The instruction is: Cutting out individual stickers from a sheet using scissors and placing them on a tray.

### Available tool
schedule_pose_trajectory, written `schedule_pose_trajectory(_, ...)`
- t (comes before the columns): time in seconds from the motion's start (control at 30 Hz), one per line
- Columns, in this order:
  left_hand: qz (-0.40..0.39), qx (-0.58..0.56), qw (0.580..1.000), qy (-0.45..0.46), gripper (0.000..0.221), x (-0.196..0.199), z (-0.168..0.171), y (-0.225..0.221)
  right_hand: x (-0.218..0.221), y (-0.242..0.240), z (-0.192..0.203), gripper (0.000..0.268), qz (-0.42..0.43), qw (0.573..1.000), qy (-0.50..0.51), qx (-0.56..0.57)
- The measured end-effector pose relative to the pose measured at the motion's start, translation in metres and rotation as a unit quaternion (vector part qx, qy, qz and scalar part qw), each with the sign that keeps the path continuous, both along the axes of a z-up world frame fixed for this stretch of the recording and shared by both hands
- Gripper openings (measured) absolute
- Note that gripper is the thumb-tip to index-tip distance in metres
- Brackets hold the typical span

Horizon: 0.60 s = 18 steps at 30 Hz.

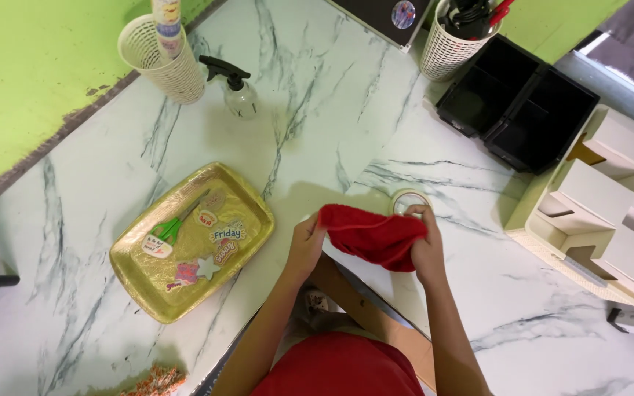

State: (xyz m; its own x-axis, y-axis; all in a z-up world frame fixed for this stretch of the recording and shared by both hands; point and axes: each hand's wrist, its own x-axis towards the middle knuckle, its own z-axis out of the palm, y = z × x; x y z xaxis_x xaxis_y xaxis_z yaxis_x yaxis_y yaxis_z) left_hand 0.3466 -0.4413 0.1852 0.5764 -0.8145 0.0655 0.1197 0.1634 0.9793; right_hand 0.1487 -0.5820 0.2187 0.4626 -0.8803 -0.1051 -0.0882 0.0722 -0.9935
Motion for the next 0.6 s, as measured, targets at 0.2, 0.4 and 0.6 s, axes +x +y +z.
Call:
schedule_pose_trajectory(0.2, 0.004, 0.052, 0.999, 0.0, 0.038, 0.008, 0.025, -0.015, -0.012, -0.01, -0.032, 0.048, 0.131, 0.948, 0.024, 0.29)
schedule_pose_trajectory(0.4, -0.028, 0.089, 0.995, 0.03, 0.03, 0.01, 0.039, -0.031, -0.056, -0.036, -0.139, 0.056, 0.156, 0.925, -0.218, 0.268)
schedule_pose_trajectory(0.6, -0.085, -0.013, 0.994, -0.066, 0.023, -0.018, 0.044, -0.054, -0.03, -0.023, -0.094, 0.055, 0.112, 0.886, -0.365, 0.263)
